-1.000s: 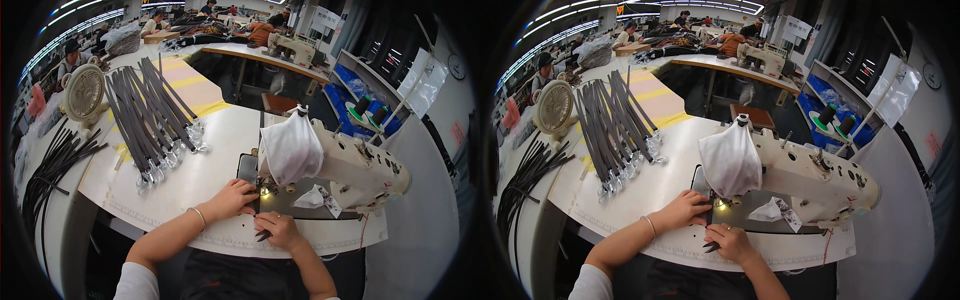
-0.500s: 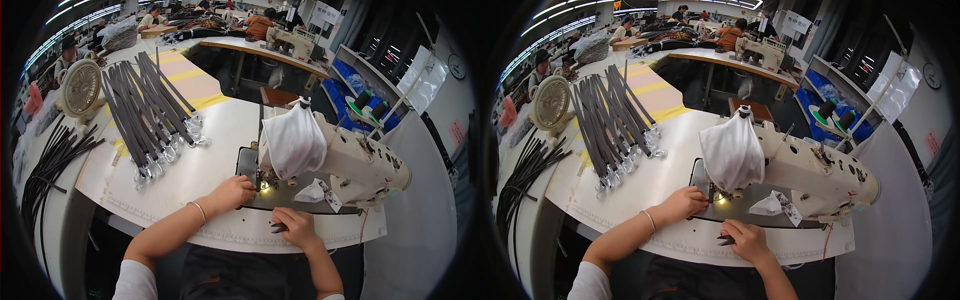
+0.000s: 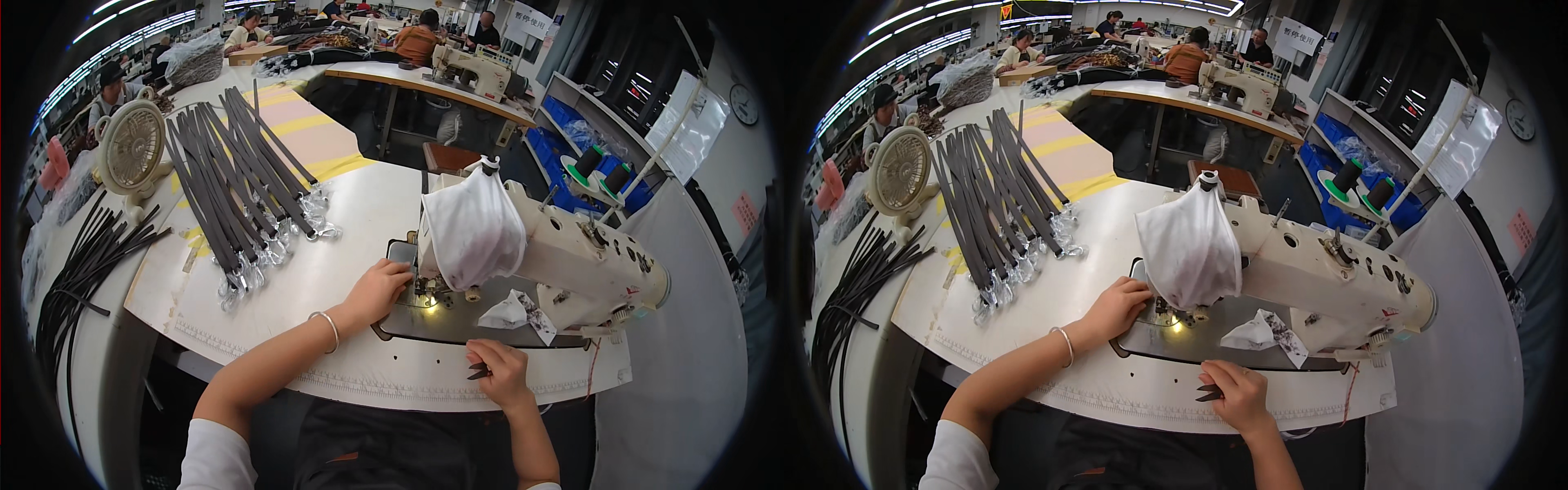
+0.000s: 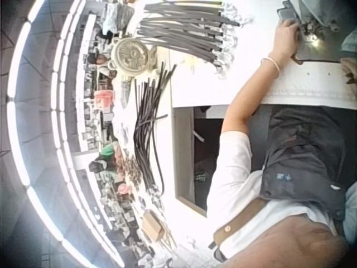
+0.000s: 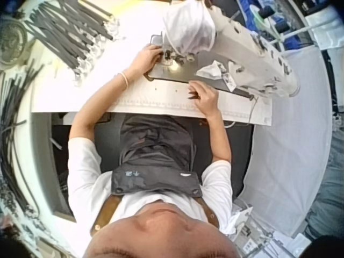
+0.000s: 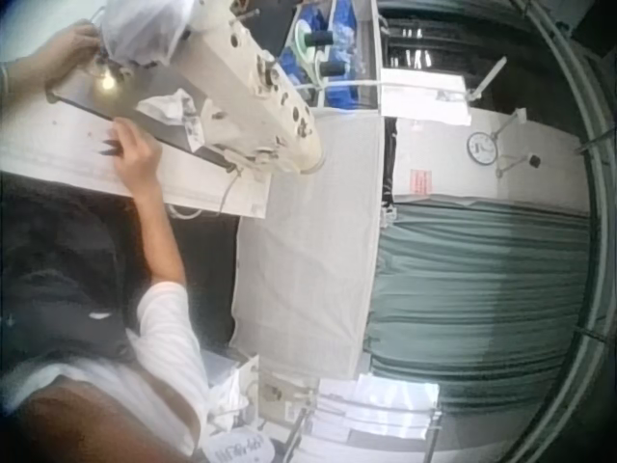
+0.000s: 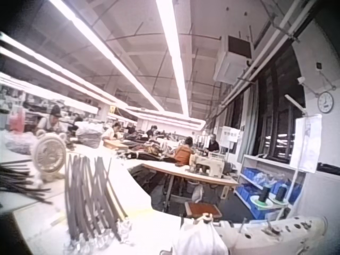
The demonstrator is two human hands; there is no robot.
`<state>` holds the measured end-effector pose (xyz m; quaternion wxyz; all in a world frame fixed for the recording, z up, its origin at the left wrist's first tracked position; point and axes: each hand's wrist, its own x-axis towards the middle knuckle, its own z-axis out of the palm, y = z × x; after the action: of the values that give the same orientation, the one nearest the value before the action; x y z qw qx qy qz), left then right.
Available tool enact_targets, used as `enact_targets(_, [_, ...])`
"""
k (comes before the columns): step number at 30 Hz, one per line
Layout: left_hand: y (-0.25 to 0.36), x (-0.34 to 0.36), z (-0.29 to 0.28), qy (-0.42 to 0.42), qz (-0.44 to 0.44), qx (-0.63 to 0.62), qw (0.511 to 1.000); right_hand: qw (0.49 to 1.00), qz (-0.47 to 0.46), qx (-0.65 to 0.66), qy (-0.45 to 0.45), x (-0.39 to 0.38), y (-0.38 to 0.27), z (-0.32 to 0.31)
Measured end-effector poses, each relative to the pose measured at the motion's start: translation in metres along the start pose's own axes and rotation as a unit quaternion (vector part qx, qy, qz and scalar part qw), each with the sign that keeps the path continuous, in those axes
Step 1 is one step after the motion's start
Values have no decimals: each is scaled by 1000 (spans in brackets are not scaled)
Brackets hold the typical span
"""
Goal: The person sews black leather straps using an industrial sewing machine.
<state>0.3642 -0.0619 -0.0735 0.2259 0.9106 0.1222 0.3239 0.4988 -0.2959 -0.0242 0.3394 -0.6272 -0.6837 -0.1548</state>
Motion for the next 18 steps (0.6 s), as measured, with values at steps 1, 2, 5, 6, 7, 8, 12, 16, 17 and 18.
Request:
enact_targets(1, [-9,9,4,-14,0,-4,1000,1000,6,5,-4,-1,0,1])
enact_targets(2, [-17,15,6,-28,0,-9,1000,1000,5,7,-4,-2,-2,3])
enact_targets(5, [-21,30,-5,-132,54,51,988,1000,-18,10,-1,-6,-3,2])
enact_targets(6, [-20,33,-6,-132,57,49,988,1000,-20,9,3,-8,-3,-2])
enact_targets(7, [-18,35,-7,-147,53,38,987,1000,-23,9,6,-9,-2,-6])
enact_targets(8, [-17,36,-8,-162,50,26,985,1000,-22,8,6,-10,1,-9])
enact_targets(12, [-23,34,-4,-132,54,17,990,985,60,-78,145,-25,31,-44])
enact_targets(16, [-22,33,-5,-126,52,20,990,859,246,78,441,-8,120,-113])
enact_targets(17, [-22,29,-8,-121,42,16,992,869,233,-98,426,7,142,-135])
enact_targets(18, [-24,25,-10,-124,34,25,991,850,260,-156,430,17,176,-151])
